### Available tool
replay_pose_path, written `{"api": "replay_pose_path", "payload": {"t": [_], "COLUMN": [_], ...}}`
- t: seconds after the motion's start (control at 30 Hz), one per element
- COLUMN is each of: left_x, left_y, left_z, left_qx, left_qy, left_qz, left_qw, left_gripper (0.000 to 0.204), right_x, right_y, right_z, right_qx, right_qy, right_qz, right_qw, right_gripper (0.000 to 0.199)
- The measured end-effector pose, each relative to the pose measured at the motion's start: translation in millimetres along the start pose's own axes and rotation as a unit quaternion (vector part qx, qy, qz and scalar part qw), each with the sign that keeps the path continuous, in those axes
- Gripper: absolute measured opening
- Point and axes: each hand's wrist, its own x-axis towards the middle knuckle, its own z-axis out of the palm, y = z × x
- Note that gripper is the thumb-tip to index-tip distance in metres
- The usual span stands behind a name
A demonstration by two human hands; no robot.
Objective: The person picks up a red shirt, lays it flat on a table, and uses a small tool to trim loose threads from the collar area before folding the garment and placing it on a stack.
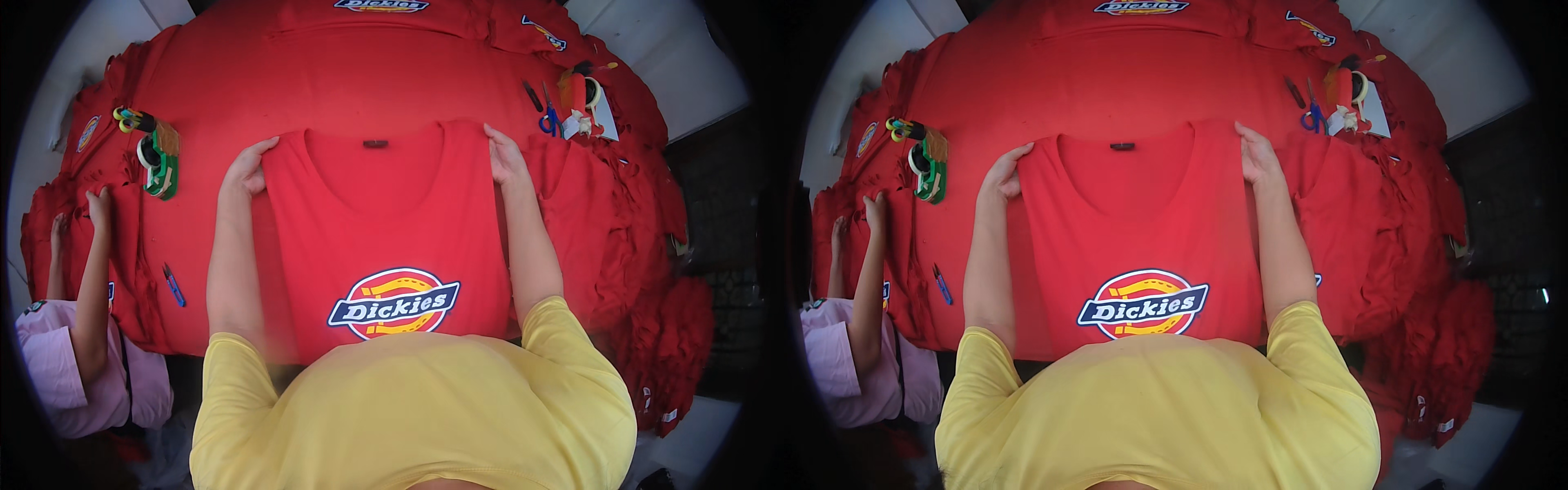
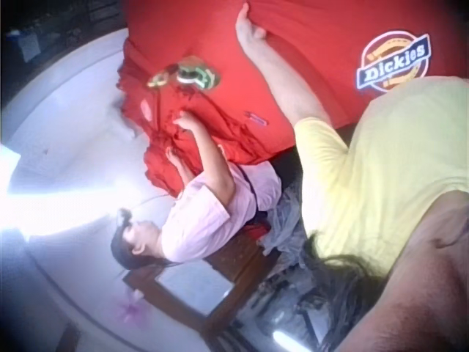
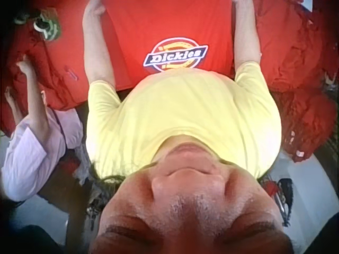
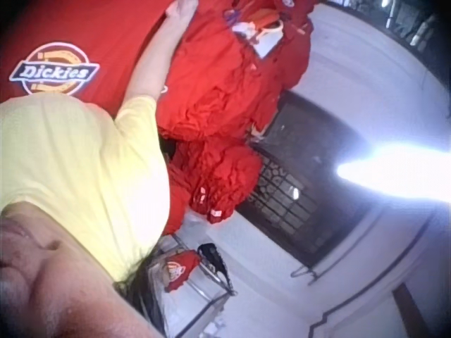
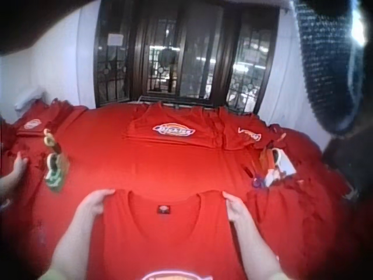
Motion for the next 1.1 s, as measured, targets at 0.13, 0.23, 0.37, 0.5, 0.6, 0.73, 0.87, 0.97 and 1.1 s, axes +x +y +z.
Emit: {"api": "replay_pose_path", "payload": {"t": [0.13,0.23,0.37,0.5,0.6,0.73,0.87,0.97,1.1], "left_x": [7.1,1.1,-40.1,-35.3,-2.8,27.8,39.5,37.5,35.3], "left_y": [1.3,-2.9,26.4,18.6,-10.8,-21.6,-31.1,-32.6,-31.7], "left_z": [-5.0,-10.6,-17.0,9.6,27.7,34.1,20.4,24.4,28.5], "left_qx": [0.063,0.096,0.493,0.722,0.7,0.615,0.518,0.561,0.657], "left_qy": [-0.054,-0.113,0.053,0.196,0.142,0.105,0.147,0.153,0.136], "left_qz": [0.004,0.024,-0.029,0.321,0.507,0.37,0.391,0.416,0.472], "left_qw": [0.997,0.989,0.868,0.581,0.482,0.688,0.746,0.7,0.572], "left_gripper": [0.036,0.037,0.038,0.037,0.035,0.03,0.025,0.021,0.022], "right_x": [-5.3,-7.1,-37.4,-27.7,8.2,45.0,54.0,51.1,51.7], "right_y": [0.0,-1.4,-20.2,-23.4,27.7,23.1,30.6,35.2,35.3], "right_z": [-21.4,-23.1,25.2,25.1,36.4,31.9,23.3,23.4,27.5], "right_qx": [-0.044,-0.11,-0.403,-0.76,-0.864,-0.841,-0.828,-0.837,-0.867], "right_qy": [-0.008,-0.001,0.177,0.298,0.192,0.196,0.216,0.232,0.243], "right_qz": [-0.022,-0.05,-0.009,-0.246,-0.3,-0.273,-0.34,-0.345,-0.311], "right_qw": [0.999,0.993,0.898,0.522,0.356,0.424,0.39,0.356,0.304], "right_gripper": [0.034,0.034,0.033,0.036,0.034,0.025,0.023,0.023,0.026]}}
